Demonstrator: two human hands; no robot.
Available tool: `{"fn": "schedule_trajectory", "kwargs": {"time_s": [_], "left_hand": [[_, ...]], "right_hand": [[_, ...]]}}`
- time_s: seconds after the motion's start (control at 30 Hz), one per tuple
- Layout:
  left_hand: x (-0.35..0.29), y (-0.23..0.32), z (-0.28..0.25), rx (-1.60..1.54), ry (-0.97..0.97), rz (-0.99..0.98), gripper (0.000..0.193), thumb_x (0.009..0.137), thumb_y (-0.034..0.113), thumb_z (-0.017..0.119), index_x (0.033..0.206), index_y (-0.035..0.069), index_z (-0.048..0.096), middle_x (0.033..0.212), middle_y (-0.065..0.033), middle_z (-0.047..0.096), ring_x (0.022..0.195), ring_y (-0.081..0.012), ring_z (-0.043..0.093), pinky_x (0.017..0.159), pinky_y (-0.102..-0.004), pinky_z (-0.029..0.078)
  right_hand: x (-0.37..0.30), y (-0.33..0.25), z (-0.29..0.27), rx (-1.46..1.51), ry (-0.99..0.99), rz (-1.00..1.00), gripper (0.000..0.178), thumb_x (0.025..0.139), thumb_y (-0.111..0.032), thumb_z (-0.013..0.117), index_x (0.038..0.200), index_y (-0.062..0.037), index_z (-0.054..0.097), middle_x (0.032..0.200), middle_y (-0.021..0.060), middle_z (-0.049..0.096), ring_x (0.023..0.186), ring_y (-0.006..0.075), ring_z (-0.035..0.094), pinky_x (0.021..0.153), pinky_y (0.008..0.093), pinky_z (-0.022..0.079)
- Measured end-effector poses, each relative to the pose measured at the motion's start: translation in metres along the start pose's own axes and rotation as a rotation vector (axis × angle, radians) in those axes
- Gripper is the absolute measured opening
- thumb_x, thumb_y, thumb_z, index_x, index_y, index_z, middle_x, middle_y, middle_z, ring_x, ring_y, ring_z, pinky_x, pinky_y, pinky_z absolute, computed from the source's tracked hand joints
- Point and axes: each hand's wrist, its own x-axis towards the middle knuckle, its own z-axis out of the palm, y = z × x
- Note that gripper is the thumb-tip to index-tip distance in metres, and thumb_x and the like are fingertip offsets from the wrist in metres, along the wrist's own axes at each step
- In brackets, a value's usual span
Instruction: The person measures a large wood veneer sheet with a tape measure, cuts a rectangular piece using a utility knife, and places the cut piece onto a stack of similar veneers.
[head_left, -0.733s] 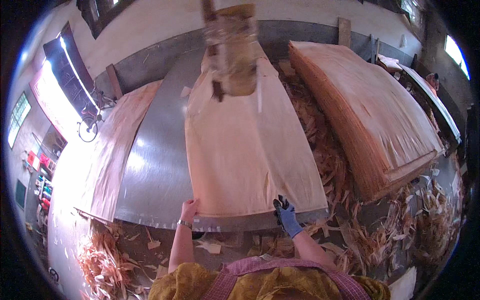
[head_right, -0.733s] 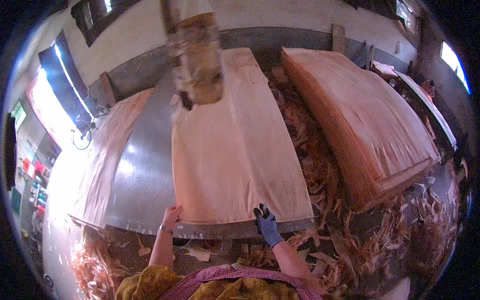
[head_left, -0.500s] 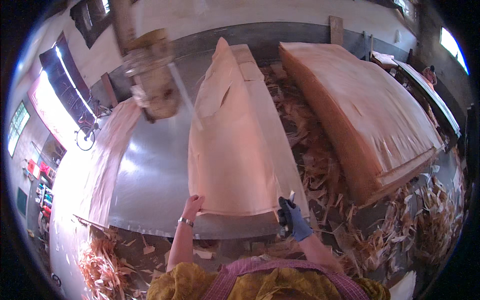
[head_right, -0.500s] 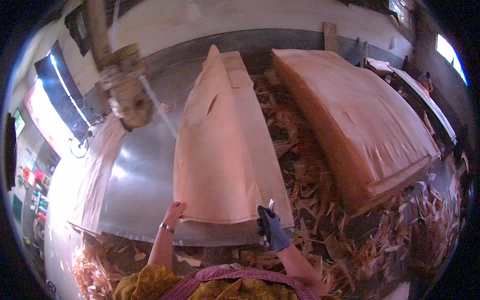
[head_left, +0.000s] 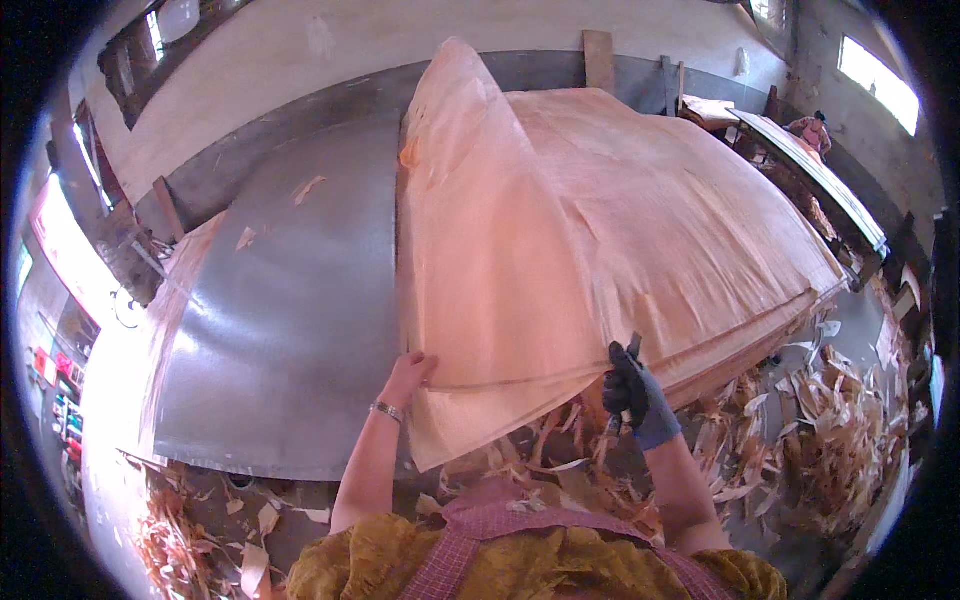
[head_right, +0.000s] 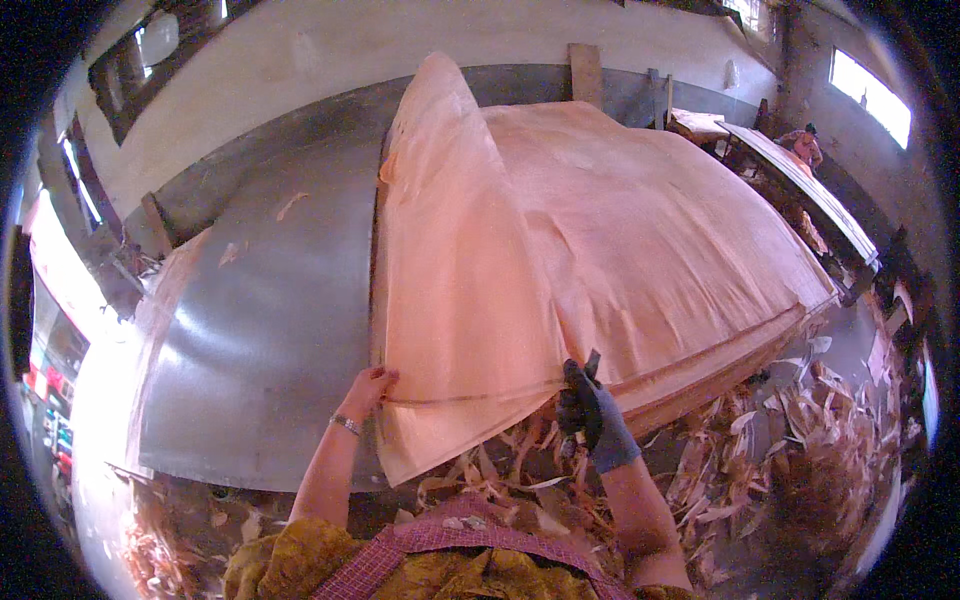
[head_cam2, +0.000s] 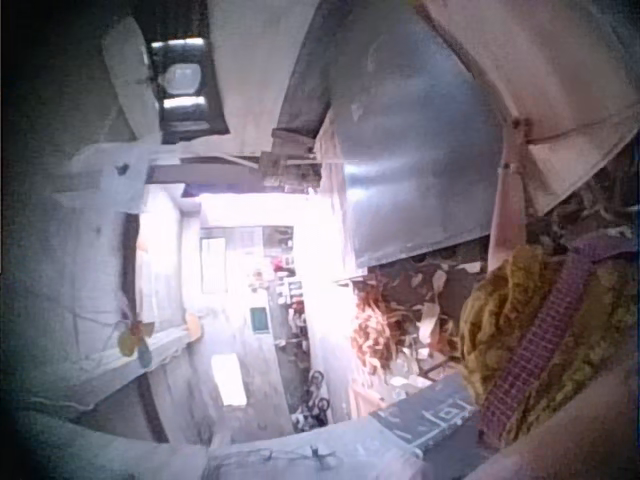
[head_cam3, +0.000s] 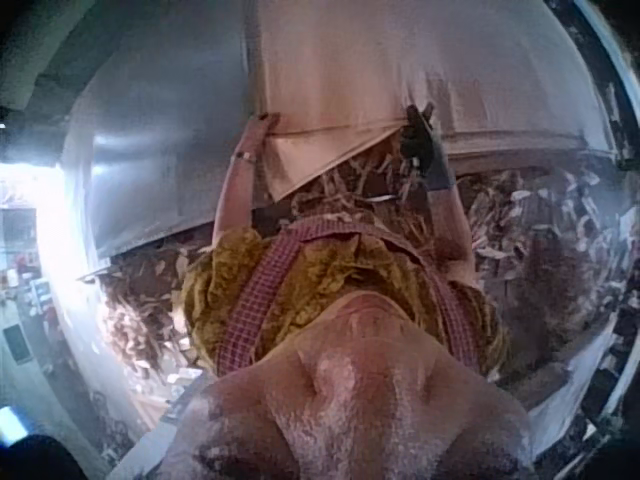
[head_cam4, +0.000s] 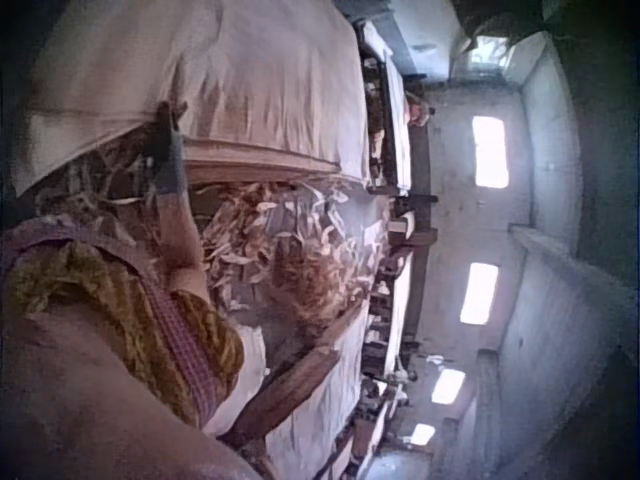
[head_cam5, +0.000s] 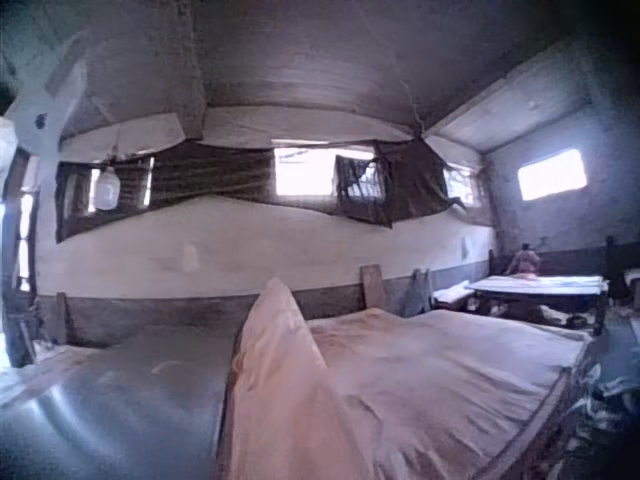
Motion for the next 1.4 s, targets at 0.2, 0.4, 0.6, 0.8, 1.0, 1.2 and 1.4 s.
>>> {"fn": "schedule_trajectory", "kwargs": {"time_s": [0.2, 0.4, 0.6, 0.8, 1.0, 1.2, 1.4], "left_hand": [[0.056, 0.082, 0.160, 0.018, 0.000, 0.056, 0.026, 0.091, 0.030, 0.062, 0.085, 0.005, 0.062, 0.077, 0.0002, 0.059, 0.071, -0.0099, 0.056, 0.063, -0.0278, 0.049], [0.130, 0.142, 0.309, -0.181, 0.040, 0.203, 0.042, 0.094, 0.041, 0.056, 0.074, 0.004, 0.061, 0.065, -0.0009, 0.056, 0.052, -0.0115, 0.054, 0.046, -0.0281, 0.045], [0.124, 0.103, 0.457, -0.156, -0.506, -0.500, 0.078, 0.086, 0.073, 0.043, 0.086, -0.002, 0.064, 0.076, -0.0122, 0.068, 0.060, -0.0237, 0.068, 0.052, -0.0349, 0.054], [0.116, 0.054, 0.578, -1.358, 0.049, -0.606, 0.063, 0.084, 0.059, 0.062, 0.110, 0.002, 0.056, 0.105, -0.0150, 0.062, 0.107, -0.0307, 0.058, 0.093, -0.0439, 0.050], [0.140, 0.053, 0.647, -1.080, 0.831, -0.424, 0.056, 0.091, 0.051, 0.056, 0.125, 0.007, 0.054, 0.111, -0.0076, 0.057, 0.102, -0.0208, 0.055, 0.094, -0.0384, 0.044], [0.161, 0.021, 0.669, -1.081, 0.973, -0.363, 0.048, 0.094, 0.041, 0.052, 0.125, 0.004, 0.057, 0.119, -0.0031, 0.059, 0.106, -0.0163, 0.055, 0.090, -0.0320, 0.045], [0.154, 0.050, 0.672, -0.706, 1.077, -0.366, 0.046, 0.095, 0.032, 0.052, 0.130, 0.003, 0.053, 0.126, -0.0124, 0.058, 0.113, -0.0213, 0.056, 0.095, -0.0369, 0.046]], "right_hand": [[0.023, -0.129, -0.124, -0.092, 0.063, -0.034, 0.028, 0.092, -0.037, 0.064, 0.080, -0.0228, 0.042, 0.051, -0.0080, 0.034, 0.036, 0.0074, 0.033, 0.034, 0.0253, 0.025], [0.094, -0.260, -0.235, -0.300, 0.141, -0.114, 0.030, 0.091, -0.039, 0.064, 0.076, -0.0230, 0.045, 0.050, -0.0078, 0.036, 0.036, 0.0085, 0.034, 0.035, 0.0257, 0.026], [0.133, -0.384, -0.343, -0.509, 0.269, -0.187, 0.030, 0.089, -0.041, 0.066, 0.078, -0.0203, 0.048, 0.051, -0.0053, 0.039, 0.037, 0.0094, 0.037, 0.035, 0.0267, 0.029], [0.166, -0.463, -0.423, -0.573, 0.386, -0.157, 0.030, 0.088, -0.043, 0.067, 0.080, -0.0185, 0.051, 0.053, -0.0040, 0.044, 0.036, 0.0093, 0.038, 0.034, 0.0264, 0.030], [0.176, -0.508, -0.535, -0.491, 0.293, -0.115, 0.024, 0.089, -0.038, 0.067, 0.085, -0.0174, 0.055, 0.053, -0.0039, 0.044, 0.036, 0.0088, 0.039, 0.033, 0.0261, 0.031], [0.195, -0.518, -0.612, -0.457, 0.268, -0.091, 0.026, 0.090, -0.038, 0.065, 0.083, -0.0177, 0.051, 0.054, -0.0029, 0.046, 0.035, 0.0093, 0.040, 0.032, 0.0271, 0.032], [0.221, -0.491, -0.656, -0.408, 0.242, -0.096, 0.023, 0.092, -0.037, 0.062, 0.086, -0.0159, 0.056, 0.053, -0.0017, 0.046, 0.036, 0.0106, 0.041, 0.033, 0.0274, 0.032]]}}
